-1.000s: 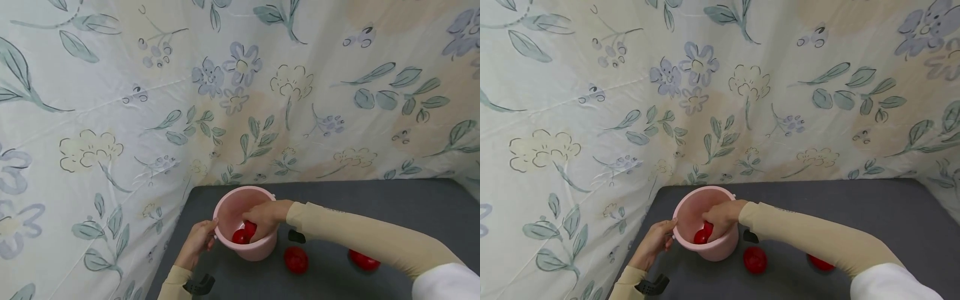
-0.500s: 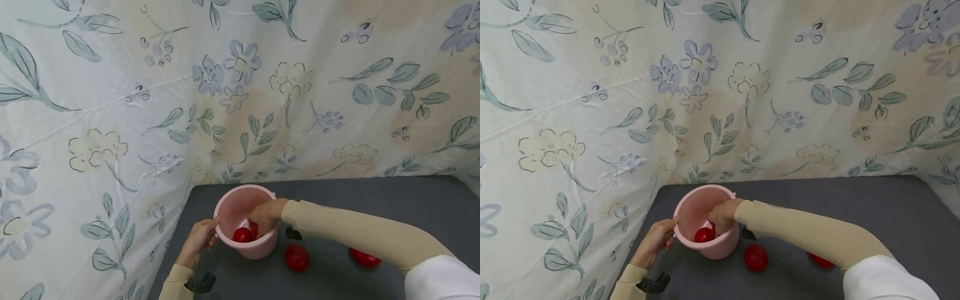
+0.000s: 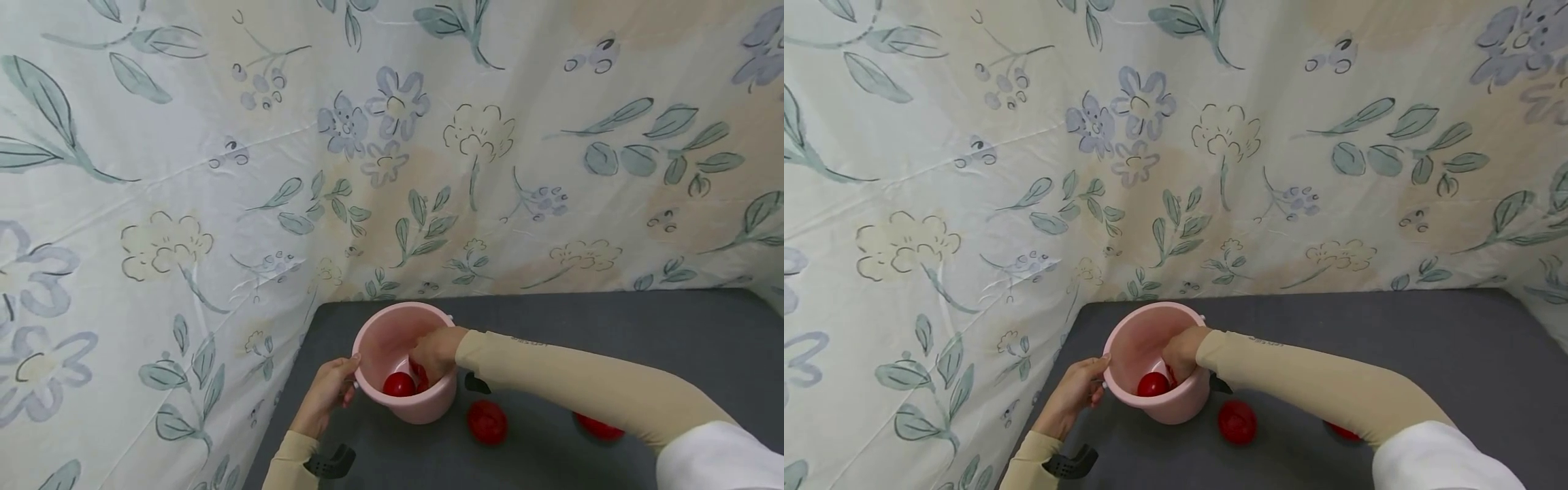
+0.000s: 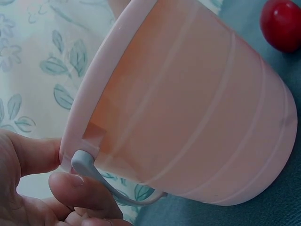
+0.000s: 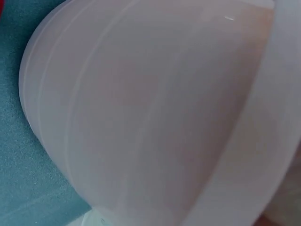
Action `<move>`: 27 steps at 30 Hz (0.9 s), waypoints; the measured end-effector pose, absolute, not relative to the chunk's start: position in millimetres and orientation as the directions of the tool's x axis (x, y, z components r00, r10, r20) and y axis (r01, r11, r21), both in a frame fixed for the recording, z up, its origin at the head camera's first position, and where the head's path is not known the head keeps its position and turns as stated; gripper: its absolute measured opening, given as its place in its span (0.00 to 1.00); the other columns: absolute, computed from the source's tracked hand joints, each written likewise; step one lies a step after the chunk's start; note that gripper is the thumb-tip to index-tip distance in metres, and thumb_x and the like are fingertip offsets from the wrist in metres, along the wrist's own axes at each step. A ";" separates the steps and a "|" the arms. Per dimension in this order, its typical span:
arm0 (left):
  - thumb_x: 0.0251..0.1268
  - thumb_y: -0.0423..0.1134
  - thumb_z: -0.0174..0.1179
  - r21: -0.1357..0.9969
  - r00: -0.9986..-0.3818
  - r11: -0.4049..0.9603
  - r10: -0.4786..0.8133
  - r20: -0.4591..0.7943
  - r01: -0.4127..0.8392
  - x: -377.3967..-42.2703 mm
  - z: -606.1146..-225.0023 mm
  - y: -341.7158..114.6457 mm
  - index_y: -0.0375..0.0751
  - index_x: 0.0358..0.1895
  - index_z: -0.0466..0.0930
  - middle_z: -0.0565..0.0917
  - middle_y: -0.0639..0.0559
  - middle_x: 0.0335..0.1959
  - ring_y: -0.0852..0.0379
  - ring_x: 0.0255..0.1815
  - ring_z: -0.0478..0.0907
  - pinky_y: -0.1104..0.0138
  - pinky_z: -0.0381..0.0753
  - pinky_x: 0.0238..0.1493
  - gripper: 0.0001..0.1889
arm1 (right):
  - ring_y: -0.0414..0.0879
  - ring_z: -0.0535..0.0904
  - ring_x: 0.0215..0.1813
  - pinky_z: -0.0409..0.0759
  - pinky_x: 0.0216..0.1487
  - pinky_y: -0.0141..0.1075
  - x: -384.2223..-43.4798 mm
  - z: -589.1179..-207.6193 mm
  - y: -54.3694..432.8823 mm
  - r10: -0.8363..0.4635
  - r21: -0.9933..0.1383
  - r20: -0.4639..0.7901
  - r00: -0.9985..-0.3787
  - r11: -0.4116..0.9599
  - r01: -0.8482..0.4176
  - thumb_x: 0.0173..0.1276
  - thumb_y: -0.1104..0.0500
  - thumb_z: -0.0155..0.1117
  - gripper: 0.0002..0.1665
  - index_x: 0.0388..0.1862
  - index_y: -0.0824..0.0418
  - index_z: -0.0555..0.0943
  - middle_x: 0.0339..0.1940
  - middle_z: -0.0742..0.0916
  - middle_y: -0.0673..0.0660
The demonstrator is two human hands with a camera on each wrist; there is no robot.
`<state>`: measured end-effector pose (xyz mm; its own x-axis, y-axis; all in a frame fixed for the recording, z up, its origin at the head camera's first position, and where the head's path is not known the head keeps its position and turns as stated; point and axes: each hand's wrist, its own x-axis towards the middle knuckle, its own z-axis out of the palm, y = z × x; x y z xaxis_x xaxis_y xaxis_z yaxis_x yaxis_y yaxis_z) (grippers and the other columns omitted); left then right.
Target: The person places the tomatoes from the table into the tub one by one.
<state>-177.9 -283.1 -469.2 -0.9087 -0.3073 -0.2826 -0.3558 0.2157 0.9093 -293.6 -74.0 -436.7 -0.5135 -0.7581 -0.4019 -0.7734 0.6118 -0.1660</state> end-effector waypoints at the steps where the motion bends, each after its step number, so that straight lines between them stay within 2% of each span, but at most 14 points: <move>1: 0.74 0.52 0.56 0.909 -0.908 0.215 -0.310 -0.282 -0.356 -178.0 -469.4 -283.0 0.37 0.37 0.77 0.75 0.53 0.21 0.60 0.16 0.67 0.67 0.67 0.22 0.19 | 0.42 0.77 0.41 0.83 0.46 0.36 -293.5 -437.0 -74.3 -0.760 -0.160 -0.394 -0.517 0.611 -0.776 0.51 0.51 0.81 0.25 0.49 0.46 0.84 0.38 0.86 0.43; 9: 0.74 0.52 0.57 0.913 -0.906 0.205 -0.318 -0.280 -0.354 -180.6 -471.0 -281.3 0.38 0.36 0.76 0.75 0.54 0.21 0.60 0.15 0.66 0.67 0.66 0.21 0.18 | 0.41 0.75 0.42 0.81 0.48 0.35 -294.0 -439.9 -73.9 -0.785 -0.085 -0.330 -0.525 0.578 -0.811 0.49 0.48 0.82 0.31 0.53 0.49 0.83 0.42 0.86 0.45; 14: 0.74 0.53 0.56 0.911 -0.910 0.221 -0.312 -0.273 -0.349 -181.8 -471.5 -279.2 0.36 0.39 0.78 0.74 0.53 0.21 0.59 0.15 0.66 0.67 0.66 0.21 0.20 | 0.41 0.75 0.42 0.82 0.50 0.34 -294.5 -439.3 -69.9 -0.788 -0.097 -0.329 -0.521 0.577 -0.811 0.50 0.49 0.82 0.29 0.52 0.48 0.84 0.42 0.86 0.45; 18: 0.74 0.53 0.56 0.910 -0.913 0.225 -0.301 -0.274 -0.347 -181.4 -471.7 -279.0 0.36 0.39 0.77 0.75 0.53 0.22 0.59 0.16 0.67 0.67 0.67 0.22 0.20 | 0.40 0.75 0.42 0.81 0.48 0.34 -295.5 -439.8 -68.9 -0.800 -0.165 -0.321 -0.506 0.574 -0.802 0.52 0.49 0.81 0.24 0.49 0.47 0.84 0.39 0.85 0.44; 22: 0.74 0.53 0.56 0.910 -0.910 0.219 -0.306 -0.280 -0.353 -179.6 -471.8 -280.1 0.38 0.36 0.77 0.75 0.53 0.22 0.60 0.15 0.67 0.67 0.67 0.21 0.19 | 0.39 0.78 0.40 0.82 0.45 0.31 -297.7 -435.8 -70.9 -0.890 -0.287 -0.155 -0.429 0.456 -0.842 0.63 0.50 0.73 0.16 0.49 0.48 0.84 0.37 0.86 0.43; 24: 0.74 0.52 0.57 0.912 -0.908 0.209 -0.312 -0.280 -0.353 -178.6 -471.3 -280.9 0.39 0.34 0.76 0.75 0.53 0.21 0.60 0.15 0.66 0.67 0.67 0.21 0.18 | 0.39 0.82 0.46 0.82 0.53 0.34 -296.3 -425.4 -70.5 -0.922 -0.316 -0.043 -0.384 0.377 -0.871 0.69 0.50 0.67 0.16 0.55 0.48 0.83 0.44 0.88 0.44; 27: 0.74 0.51 0.57 0.916 -0.910 0.199 -0.307 -0.279 -0.348 -177.9 -471.3 -282.4 0.40 0.32 0.75 0.74 0.53 0.20 0.61 0.14 0.65 0.67 0.66 0.20 0.17 | 0.41 0.81 0.60 0.78 0.65 0.40 -290.0 -397.9 -63.8 -0.932 -0.275 0.106 -0.346 0.307 -0.911 0.75 0.47 0.60 0.23 0.65 0.48 0.78 0.59 0.86 0.46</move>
